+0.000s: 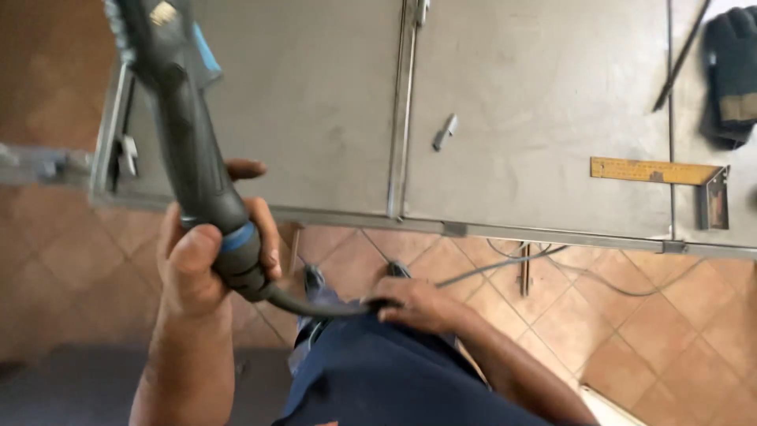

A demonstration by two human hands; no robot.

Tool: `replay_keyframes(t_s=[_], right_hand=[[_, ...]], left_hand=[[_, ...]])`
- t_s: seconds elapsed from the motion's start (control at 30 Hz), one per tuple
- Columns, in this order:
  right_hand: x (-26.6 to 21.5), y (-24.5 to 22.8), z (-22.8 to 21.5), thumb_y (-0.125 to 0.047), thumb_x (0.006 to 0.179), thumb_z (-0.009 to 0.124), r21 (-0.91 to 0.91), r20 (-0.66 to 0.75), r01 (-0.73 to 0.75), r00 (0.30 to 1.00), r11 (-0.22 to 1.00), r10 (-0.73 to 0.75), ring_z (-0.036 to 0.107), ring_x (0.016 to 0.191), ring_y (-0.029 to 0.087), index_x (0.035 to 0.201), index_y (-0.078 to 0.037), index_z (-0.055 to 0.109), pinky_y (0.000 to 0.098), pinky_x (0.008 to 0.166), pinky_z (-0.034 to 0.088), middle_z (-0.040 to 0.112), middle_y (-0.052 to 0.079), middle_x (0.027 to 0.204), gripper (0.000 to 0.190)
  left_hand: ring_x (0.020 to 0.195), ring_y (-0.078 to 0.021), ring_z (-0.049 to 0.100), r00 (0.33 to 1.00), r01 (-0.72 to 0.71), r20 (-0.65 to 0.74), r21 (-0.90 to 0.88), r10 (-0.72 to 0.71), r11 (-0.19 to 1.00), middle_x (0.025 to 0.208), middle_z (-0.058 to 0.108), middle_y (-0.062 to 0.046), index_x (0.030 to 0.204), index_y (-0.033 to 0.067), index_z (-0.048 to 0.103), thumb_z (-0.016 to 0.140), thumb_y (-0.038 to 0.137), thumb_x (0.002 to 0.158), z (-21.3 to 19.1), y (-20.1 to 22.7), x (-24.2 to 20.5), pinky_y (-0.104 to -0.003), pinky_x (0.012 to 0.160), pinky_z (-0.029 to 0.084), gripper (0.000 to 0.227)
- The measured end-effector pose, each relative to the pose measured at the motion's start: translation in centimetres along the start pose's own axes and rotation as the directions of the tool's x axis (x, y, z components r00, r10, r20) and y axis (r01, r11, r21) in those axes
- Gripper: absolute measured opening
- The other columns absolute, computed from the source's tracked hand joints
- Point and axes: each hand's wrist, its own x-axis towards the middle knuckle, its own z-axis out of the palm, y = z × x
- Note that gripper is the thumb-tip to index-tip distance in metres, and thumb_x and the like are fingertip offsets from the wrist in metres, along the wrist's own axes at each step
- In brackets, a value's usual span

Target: Welding hinges and seams on metal panels to assemble a door or frame

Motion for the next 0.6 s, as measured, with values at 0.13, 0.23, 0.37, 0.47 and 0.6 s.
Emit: replay_keyframes(t_s=[0.13,0.23,0.37,0.47,0.6], right_hand=[[6.9,-4.3,3.1,-0.034,0.099,0.065,0.066,-0.001,-0.025,1.000,0.998,0.025,0.070,0.106,0.031,0.123,-0.009,0.068,0.0386,0.091,0.051,0.072,0.012,0.120,0.035],[10.7,-6.4,4.5,-0.031,0.098,0.068,0.125,-0.041,0.077,0.997,0.989,-0.072,0.070,0.100,0.028,0.114,-0.005,0.067,0.0363,0.087,0.051,0.071,0.011,0.114,0.030],[15.2,-8.4,8.1,-0.036,0.098,0.066,0.154,-0.066,0.134,0.990,0.979,-0.126,0.070,0.103,0.031,0.122,-0.007,0.066,0.0381,0.089,0.053,0.070,0.013,0.113,0.038],[19.0,-9.3,9.4,-0.041,0.099,0.061,0.197,-0.003,0.210,0.977,0.958,-0.214,0.070,0.109,0.029,0.127,-0.010,0.065,0.0366,0.093,0.053,0.070,0.010,0.116,0.042],[21.7,-10.2,11.6,-0.044,0.097,0.061,0.243,0.097,0.272,0.948,0.931,-0.302,0.072,0.114,0.028,0.123,-0.012,0.066,0.0363,0.093,0.055,0.072,0.009,0.117,0.041]], left_hand=[[0.046,-0.0193,0.058,0.992,0.098,0.079,-0.036,-0.095,0.995,0.065,0.060,-0.016,0.138,-0.0041,0.046,0.061,0.042,0.090,-4.9,1.0,0.8,-0.028,0.041,0.050,0.068],[0.049,-0.0195,0.062,0.979,0.164,0.139,-0.111,-0.148,0.980,0.070,0.063,-0.016,0.141,-0.0053,0.044,0.068,0.042,0.092,-8.6,1.6,1.3,-0.028,0.042,0.049,0.072],[0.054,-0.0166,0.063,0.982,0.183,0.035,0.022,-0.184,0.983,0.085,0.065,-0.014,0.146,-0.0064,0.043,0.070,0.046,0.090,-11.0,4.3,1.0,-0.023,0.048,0.050,0.081],[0.058,-0.0163,0.059,0.978,0.179,-0.121,0.090,-0.168,0.980,0.087,0.063,-0.014,0.148,-0.0077,0.046,0.066,0.045,0.087,-11.8,6.1,0.1,-0.023,0.052,0.047,0.083],[0.053,-0.0167,0.055,0.955,0.258,-0.216,0.255,-0.205,0.932,0.078,0.059,-0.013,0.148,-0.0067,0.048,0.062,0.043,0.085,-14.7,7.7,-2.2,-0.025,0.051,0.044,0.081]])
